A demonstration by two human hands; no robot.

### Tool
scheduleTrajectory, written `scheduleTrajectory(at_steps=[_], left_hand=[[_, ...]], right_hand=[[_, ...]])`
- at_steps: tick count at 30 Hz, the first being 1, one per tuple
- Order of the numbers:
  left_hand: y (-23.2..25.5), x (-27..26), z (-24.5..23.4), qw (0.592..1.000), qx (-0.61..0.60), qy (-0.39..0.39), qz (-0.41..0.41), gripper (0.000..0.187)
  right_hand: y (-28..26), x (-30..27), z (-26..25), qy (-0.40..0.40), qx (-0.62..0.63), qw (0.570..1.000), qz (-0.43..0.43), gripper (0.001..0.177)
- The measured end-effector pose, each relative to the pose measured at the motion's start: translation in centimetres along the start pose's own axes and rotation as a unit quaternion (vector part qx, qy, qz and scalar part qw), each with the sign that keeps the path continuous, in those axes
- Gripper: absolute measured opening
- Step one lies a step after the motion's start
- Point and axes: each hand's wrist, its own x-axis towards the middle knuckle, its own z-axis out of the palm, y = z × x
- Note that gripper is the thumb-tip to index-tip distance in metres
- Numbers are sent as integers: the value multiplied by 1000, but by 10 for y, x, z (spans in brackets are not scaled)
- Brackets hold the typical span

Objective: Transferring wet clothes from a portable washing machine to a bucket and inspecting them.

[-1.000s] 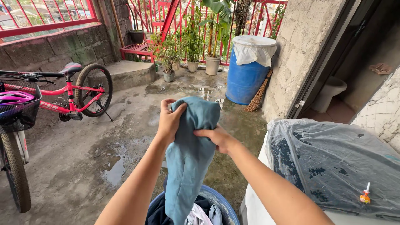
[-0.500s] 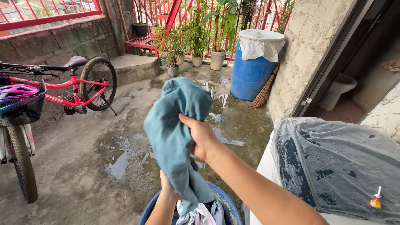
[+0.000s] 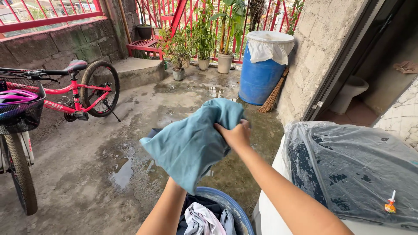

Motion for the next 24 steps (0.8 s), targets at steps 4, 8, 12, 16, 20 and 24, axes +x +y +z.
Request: scheduleTrajectory(at_steps=[4, 8, 12, 16, 20, 24], left_hand=[[6, -1, 10, 999, -9, -29, -11, 119], [-1, 0, -1, 998, -23, -41, -33, 121], [-30, -1, -32, 996, -40, -36, -70, 124], [-74, 3, -75, 992, -62, -29, -107, 126], [-112, 37, -109, 989, -27, -4, -147, 130], [-203, 161, -194, 974, 79, 80, -196, 124]], right_hand=[[-24, -81, -40, -234, 243, 910, 243, 149], [57, -55, 24, -229, 426, 820, 308, 117], [82, -69, 50, -161, 455, 812, 328, 113], [181, -42, 98, -171, 501, 762, 372, 94], [238, -68, 124, -181, 498, 746, 405, 76], [315, -86, 157, -184, 478, 743, 430, 65]])
